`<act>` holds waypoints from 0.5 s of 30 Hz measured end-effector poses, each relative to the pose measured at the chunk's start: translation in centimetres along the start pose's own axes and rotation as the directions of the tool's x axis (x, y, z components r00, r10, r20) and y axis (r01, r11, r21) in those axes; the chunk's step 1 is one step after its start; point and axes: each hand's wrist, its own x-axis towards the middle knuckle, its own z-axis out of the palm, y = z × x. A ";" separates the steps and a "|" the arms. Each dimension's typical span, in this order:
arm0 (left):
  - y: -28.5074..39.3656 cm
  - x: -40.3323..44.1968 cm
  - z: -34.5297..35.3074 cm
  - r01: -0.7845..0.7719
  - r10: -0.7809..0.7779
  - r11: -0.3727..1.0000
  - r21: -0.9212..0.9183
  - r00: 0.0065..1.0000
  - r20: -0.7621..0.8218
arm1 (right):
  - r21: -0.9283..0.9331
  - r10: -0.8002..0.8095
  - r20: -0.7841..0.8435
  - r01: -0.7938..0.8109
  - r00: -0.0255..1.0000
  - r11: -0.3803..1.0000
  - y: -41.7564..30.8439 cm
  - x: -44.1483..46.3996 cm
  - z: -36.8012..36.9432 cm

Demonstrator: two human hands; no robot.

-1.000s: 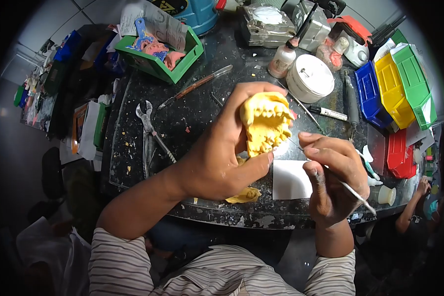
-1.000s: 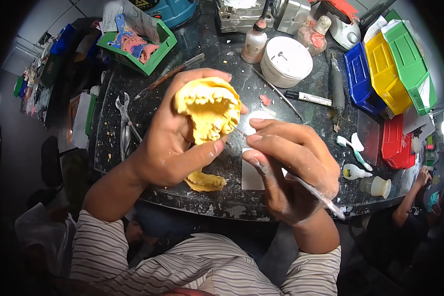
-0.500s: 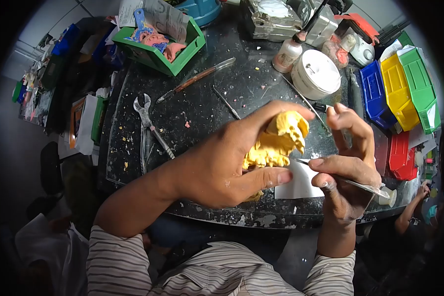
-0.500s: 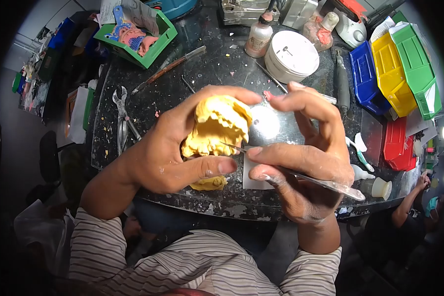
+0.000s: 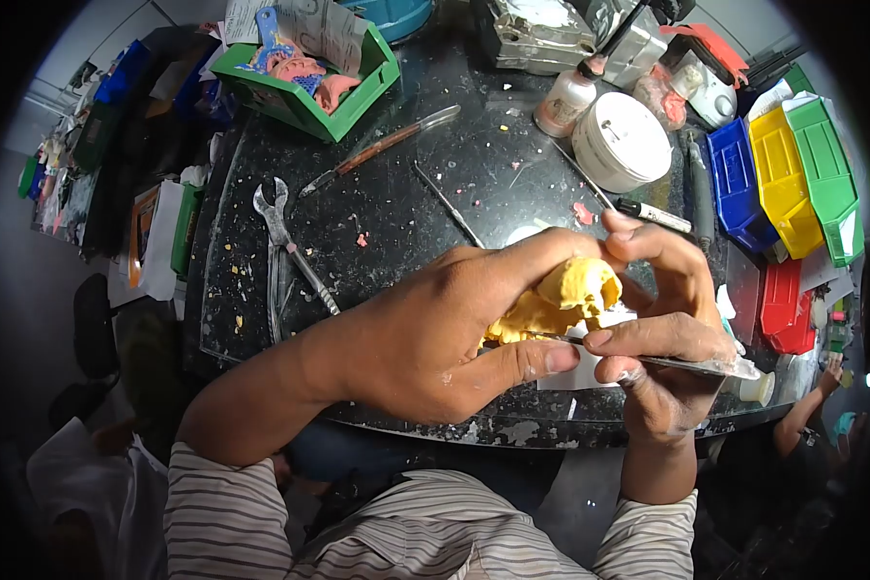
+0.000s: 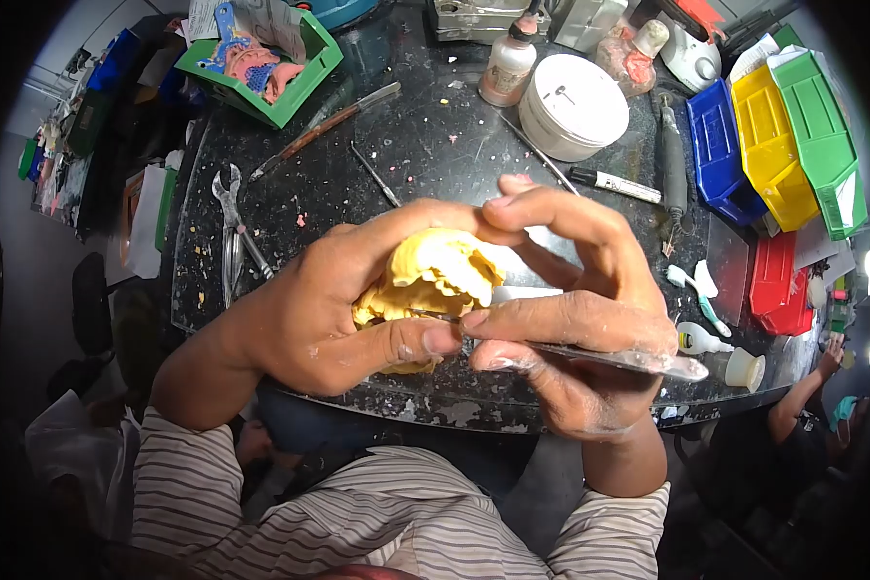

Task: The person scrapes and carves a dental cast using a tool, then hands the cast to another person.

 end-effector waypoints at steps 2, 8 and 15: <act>0.1 -0.1 0.0 0.035 -0.035 0.999 0.005 0.999 0.009 | -0.009 -0.017 0.015 0.017 1.000 1.000 -0.2 -0.1 0.1; -0.3 -0.1 0.4 -0.051 0.050 0.998 -0.049 0.999 -0.020 | -0.026 -0.053 0.054 0.055 0.997 0.998 -0.6 -0.2 0.4; -0.4 -0.3 0.4 -0.031 0.031 0.999 -0.023 1.000 0.000 | -0.093 -0.113 0.095 0.122 0.989 0.988 -0.4 -0.3 0.4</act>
